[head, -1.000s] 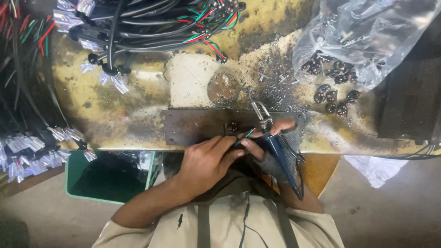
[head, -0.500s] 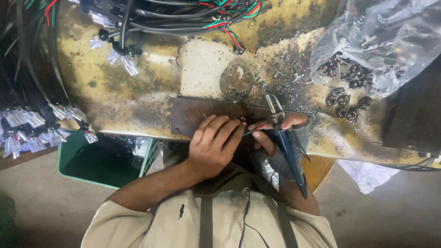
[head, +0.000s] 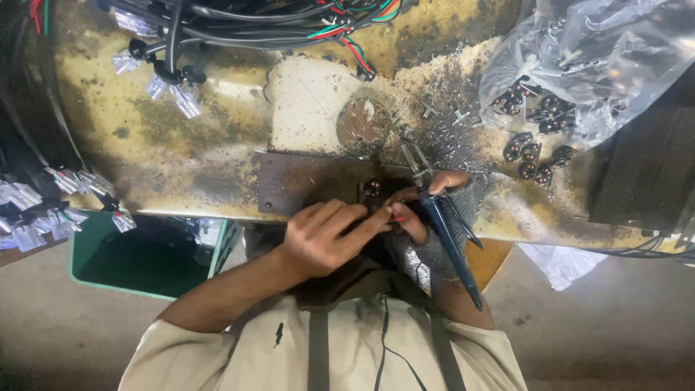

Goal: The person uses a soldering iron to join wires to small black electronic components on a metal workbench. They repeatedly pick up components, align wires, apply solder, and place the finished units back on the table.

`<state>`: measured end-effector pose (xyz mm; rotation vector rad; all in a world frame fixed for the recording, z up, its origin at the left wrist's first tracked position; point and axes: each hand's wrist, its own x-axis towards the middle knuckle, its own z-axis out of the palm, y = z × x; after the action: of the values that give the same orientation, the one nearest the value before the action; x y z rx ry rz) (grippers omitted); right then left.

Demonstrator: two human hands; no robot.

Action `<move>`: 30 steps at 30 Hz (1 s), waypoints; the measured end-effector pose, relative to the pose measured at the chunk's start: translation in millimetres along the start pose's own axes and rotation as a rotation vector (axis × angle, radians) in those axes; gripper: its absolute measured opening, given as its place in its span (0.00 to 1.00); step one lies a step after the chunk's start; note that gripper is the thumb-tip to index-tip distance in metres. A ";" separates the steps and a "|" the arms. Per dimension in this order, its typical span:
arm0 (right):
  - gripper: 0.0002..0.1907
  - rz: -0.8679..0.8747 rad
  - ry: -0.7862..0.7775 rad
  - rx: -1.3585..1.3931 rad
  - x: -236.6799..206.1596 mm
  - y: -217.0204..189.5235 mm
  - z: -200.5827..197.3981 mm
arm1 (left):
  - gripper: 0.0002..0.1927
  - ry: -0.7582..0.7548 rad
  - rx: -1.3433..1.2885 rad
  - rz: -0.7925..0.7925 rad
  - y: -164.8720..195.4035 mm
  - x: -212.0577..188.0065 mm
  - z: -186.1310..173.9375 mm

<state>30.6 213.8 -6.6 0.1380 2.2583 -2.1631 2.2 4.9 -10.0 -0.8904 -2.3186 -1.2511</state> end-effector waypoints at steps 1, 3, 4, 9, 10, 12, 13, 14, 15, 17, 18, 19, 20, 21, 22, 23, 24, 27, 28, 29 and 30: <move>0.24 0.041 0.002 0.054 0.4 2.3 0.2 | 0.11 -0.026 0.092 0.043 -1.5 0.0 -1.6; 0.22 -0.034 0.021 -0.099 -0.4 8.3 -0.3 | 0.08 -0.028 0.148 0.009 -2.4 0.2 -1.4; 0.21 -0.073 0.031 -0.175 -1.7 11.8 -0.9 | 0.06 -0.007 0.109 -0.067 -2.1 0.2 0.1; 0.06 0.240 -0.051 -0.469 -9.1 29.9 -8.5 | 0.06 0.052 -0.129 -0.428 1.2 -0.6 6.7; 0.04 0.432 -0.094 -0.493 -9.2 33.2 -10.1 | 0.06 0.053 -0.199 -0.450 1.0 -0.7 7.1; 0.05 0.344 -0.112 -0.444 -10.2 36.7 -13.0 | 0.07 0.056 -0.298 -0.479 1.6 -0.7 8.1; 0.05 0.297 -0.121 -0.420 -10.1 37.9 -13.0 | 0.07 0.058 -0.324 -0.485 1.7 -0.4 8.7; 0.05 0.221 -0.120 -0.454 -10.4 37.7 -13.2 | 0.08 0.061 -0.350 -0.491 2.1 0.1 9.3; 0.04 0.145 -0.119 -0.487 -10.4 37.2 -12.2 | 0.08 0.062 -0.363 -0.477 2.0 0.3 9.1; 0.04 0.148 -0.080 -0.464 -11.3 33.3 -9.9 | 0.07 0.064 -0.389 -0.451 2.2 1.2 9.3; 0.05 0.228 -0.041 -0.408 -12.0 30.6 -8.5 | 0.07 0.069 -0.380 -0.435 2.3 1.7 8.9; 0.05 0.307 -0.004 -0.351 -12.6 27.6 -7.9 | 0.07 0.074 -0.370 -0.419 2.5 2.2 8.7; 0.05 0.304 0.010 -0.326 -13.0 24.8 -7.7 | 0.07 0.079 -0.360 -0.402 2.4 2.7 7.8; 0.04 0.301 0.025 -0.301 -13.0 23.0 -8.0 | 0.06 0.054 -0.392 -0.423 2.9 2.9 6.2; 0.04 0.297 0.042 -0.276 -13.2 21.8 -8.8 | 0.06 0.029 -0.424 -0.442 3.0 2.9 3.9; 0.04 0.305 0.032 -0.253 -12.9 22.2 -9.7 | 0.06 0.002 -0.456 -0.459 2.1 2.9 1.2; 0.04 0.315 0.023 -0.229 -12.6 23.7 -10.9 | 0.05 -0.077 -0.498 -0.518 1.3 3.0 -1.7; 0.04 0.306 -0.079 -0.303 -13.2 32.0 -15.3 | 0.12 -0.276 -0.635 -0.645 -2.1 4.4 -9.8; 0.04 0.296 -0.125 -0.353 -13.6 35.0 -16.7 | 0.14 -0.313 -0.691 -0.658 -3.5 5.9 -11.3; 0.04 0.284 -0.113 -0.319 -13.9 37.9 -17.2 | 0.17 -0.350 -0.747 -0.671 -4.4 7.7 -12.0; 0.04 0.271 -0.100 -0.285 -13.7 39.8 -17.5 | 0.19 -0.408 -0.762 -0.669 -5.1 10.0 -11.9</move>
<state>48.0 232.1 -44.5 0.3027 2.3058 -1.6636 -8.4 -3.7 -0.9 -0.6042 -2.5672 -2.5508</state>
